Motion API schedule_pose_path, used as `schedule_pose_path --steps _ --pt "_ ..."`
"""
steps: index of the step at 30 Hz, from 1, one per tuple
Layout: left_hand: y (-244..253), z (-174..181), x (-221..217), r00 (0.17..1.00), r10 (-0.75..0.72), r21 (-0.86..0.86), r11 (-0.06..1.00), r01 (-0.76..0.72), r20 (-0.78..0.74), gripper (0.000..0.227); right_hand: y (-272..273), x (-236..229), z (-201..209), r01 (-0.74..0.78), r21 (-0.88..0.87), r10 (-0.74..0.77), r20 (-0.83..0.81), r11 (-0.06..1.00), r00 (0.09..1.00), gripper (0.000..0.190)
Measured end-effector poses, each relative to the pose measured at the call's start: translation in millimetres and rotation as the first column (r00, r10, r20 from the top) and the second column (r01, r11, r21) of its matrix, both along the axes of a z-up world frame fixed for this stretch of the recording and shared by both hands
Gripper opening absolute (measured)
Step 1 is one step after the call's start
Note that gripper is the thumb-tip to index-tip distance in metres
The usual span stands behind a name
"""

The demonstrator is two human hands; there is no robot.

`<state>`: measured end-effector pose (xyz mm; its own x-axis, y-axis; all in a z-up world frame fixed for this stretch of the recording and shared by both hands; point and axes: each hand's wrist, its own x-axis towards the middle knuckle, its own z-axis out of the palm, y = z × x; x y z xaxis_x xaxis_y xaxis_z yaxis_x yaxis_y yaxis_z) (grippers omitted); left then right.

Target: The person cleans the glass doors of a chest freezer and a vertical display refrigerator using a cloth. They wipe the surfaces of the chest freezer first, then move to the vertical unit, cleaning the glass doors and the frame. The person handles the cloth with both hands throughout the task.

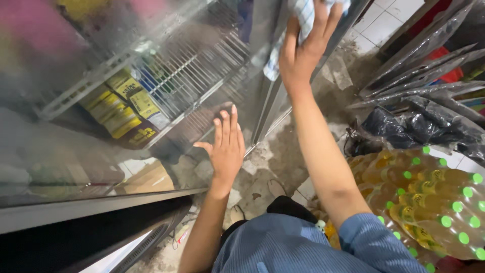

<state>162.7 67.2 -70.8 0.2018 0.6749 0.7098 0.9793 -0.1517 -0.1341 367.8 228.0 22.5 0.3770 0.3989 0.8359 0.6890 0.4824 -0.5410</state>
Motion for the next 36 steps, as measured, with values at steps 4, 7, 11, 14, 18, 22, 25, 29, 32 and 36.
schedule_pose_path --steps 4,7,11,14,18,22,25,29,32,36 --pt "1 -1 9 1.000 0.007 -0.031 0.999 -0.006 0.018 0.053 18 9 -82 -0.030 -0.035 0.028 -0.061 0.999 0.998 0.056" --pt "5 -1 10 1.000 0.016 -0.020 1.000 -0.017 -0.021 0.054 -30 -12 -205 -0.009 -0.376 0.026 0.041 0.927 0.999 0.062" --pt "7 -4 8 0.997 0.020 -0.012 1.000 -0.021 -0.072 0.056 -93 -15 -230 -0.258 -0.442 0.237 -0.103 0.859 0.966 0.062" --pt "9 -5 7 0.993 0.036 -0.010 0.999 -0.037 -0.115 0.059 -87 -8 -152 -0.209 -0.109 0.177 -0.248 0.972 0.952 0.042" --pt "13 -6 7 0.986 0.069 -0.001 0.998 -0.070 -0.149 0.062 -17 37 -22 0.048 0.117 -0.033 -0.122 0.992 0.992 0.044" --pt "10 -8 6 0.985 0.072 -0.033 0.996 -0.078 -0.155 0.063 40 54 -12 -0.085 0.099 0.093 -0.082 0.991 0.992 0.044" --pt "12 -9 5 0.981 0.088 -0.024 0.995 -0.093 -0.172 0.065 55 68 -114 -0.057 -0.091 0.048 -0.094 0.994 0.994 0.053" --pt "12 -6 8 0.981 0.092 -0.015 0.995 -0.096 -0.170 0.067 -10 51 -285 0.009 -0.355 0.023 0.086 0.935 0.996 0.052" --pt "7 2 10 0.985 0.084 -0.067 0.993 -0.095 -0.151 0.070 -75 42 -314 -0.179 -0.447 0.170 -0.060 0.877 0.984 0.047" --pt "-7 22 8 0.999 0.027 -0.257 0.966 -0.034 -0.028 0.069 -78 39 -216 -0.133 -0.253 0.090 -0.175 0.958 0.980 0.043"
